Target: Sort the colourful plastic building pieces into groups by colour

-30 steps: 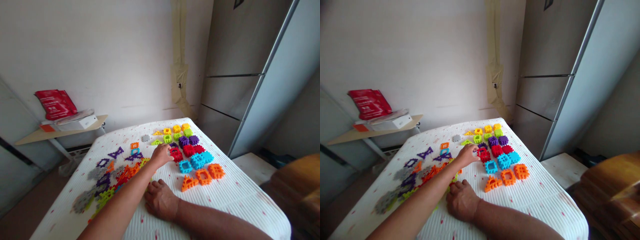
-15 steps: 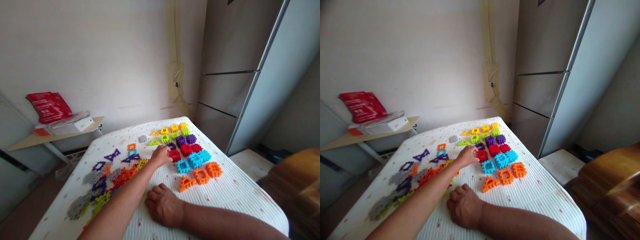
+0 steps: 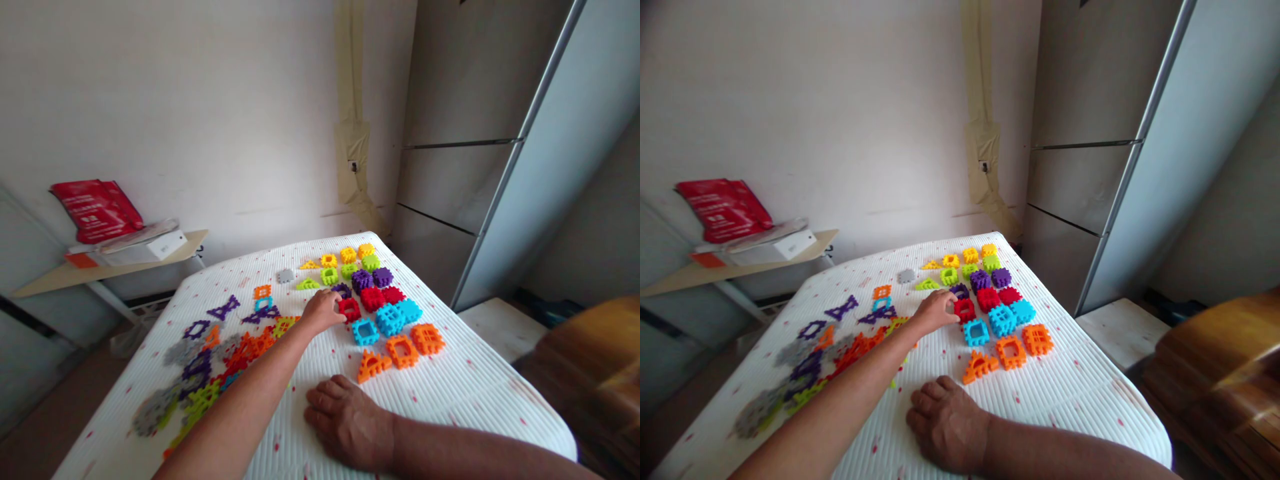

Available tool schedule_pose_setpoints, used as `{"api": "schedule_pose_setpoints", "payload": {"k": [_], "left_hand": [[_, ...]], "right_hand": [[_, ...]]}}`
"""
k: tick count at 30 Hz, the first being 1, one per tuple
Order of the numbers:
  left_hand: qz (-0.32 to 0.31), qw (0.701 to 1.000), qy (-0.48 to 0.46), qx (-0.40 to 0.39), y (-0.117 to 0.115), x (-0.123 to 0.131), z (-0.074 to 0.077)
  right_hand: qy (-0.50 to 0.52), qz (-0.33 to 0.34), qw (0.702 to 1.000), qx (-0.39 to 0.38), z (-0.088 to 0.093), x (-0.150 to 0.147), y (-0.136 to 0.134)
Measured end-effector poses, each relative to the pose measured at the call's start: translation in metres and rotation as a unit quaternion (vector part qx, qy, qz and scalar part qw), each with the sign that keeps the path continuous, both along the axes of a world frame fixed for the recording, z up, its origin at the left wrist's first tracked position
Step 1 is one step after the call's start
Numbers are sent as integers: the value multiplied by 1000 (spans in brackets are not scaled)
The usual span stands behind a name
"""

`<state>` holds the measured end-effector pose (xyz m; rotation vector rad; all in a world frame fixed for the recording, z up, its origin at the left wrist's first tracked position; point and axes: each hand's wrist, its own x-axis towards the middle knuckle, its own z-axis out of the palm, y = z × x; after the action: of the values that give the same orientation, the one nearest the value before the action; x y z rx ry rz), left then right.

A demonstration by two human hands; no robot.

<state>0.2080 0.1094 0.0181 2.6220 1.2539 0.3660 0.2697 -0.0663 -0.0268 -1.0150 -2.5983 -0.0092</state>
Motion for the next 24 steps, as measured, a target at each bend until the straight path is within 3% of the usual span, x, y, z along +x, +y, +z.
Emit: {"api": "schedule_pose_setpoints", "payload": {"k": [24], "left_hand": [[-8, 999, -34, 4, -1, -4, -3]], "right_hand": [[12, -8, 999, -32, 4, -1, -2]]}}
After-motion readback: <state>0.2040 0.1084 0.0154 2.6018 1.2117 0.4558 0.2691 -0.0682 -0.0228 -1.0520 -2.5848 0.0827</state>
